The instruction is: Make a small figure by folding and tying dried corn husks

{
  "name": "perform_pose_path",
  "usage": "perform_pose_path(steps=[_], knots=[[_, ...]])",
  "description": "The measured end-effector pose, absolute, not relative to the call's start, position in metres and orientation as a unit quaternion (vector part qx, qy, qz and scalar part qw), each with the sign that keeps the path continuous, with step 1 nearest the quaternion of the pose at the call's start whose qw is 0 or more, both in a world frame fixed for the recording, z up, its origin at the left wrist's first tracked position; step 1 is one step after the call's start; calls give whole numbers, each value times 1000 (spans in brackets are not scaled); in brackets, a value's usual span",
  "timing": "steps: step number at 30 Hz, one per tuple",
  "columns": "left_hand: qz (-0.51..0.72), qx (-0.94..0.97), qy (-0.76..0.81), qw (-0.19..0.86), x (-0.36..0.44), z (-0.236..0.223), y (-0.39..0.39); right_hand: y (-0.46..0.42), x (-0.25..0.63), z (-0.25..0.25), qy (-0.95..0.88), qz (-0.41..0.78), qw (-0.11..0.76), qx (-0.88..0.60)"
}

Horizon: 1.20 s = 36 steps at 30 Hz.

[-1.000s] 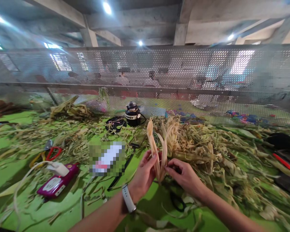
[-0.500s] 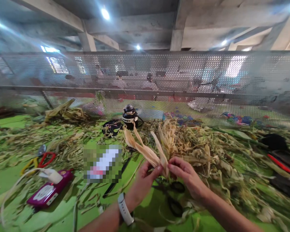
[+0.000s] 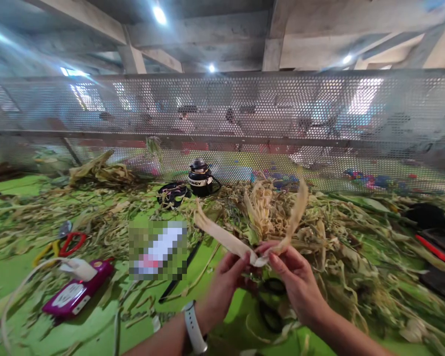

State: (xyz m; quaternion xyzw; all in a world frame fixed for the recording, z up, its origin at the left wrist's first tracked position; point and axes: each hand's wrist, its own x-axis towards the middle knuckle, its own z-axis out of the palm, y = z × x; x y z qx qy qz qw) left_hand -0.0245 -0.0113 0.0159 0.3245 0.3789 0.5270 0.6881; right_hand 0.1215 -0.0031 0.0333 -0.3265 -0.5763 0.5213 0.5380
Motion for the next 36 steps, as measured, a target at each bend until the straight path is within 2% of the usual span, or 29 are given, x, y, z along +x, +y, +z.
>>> perform_pose_path(steps=[4, 10, 13, 15, 18, 21, 27, 36], knots=[[538, 267, 361, 713, -20, 14, -14, -6, 118, 27, -517, 628, 497, -301], [552, 253, 419, 675, -25, 4, -5, -25, 114, 17, -657, 572, 395, -293], [590, 212, 452, 635, -35, 6, 8, -42, 108, 9, -703, 594, 306, -244], [590, 258, 444, 623, -38, 9, 11, -46, 106, 9, -675, 608, 323, -267], [569, 349, 436, 604, -33, 12, 4, -35, 113, 22, -548, 640, 416, -340], [554, 457, 416, 557, -26, 13, -7, -16, 125, 39, -477, 639, 499, -339], [507, 566, 422, 495, -23, 14, -20, -3, 125, 47, -542, 576, 466, -397], [522, 556, 396, 512, -26, 10, -16, 0, 122, 43, -526, 593, 464, -396]])
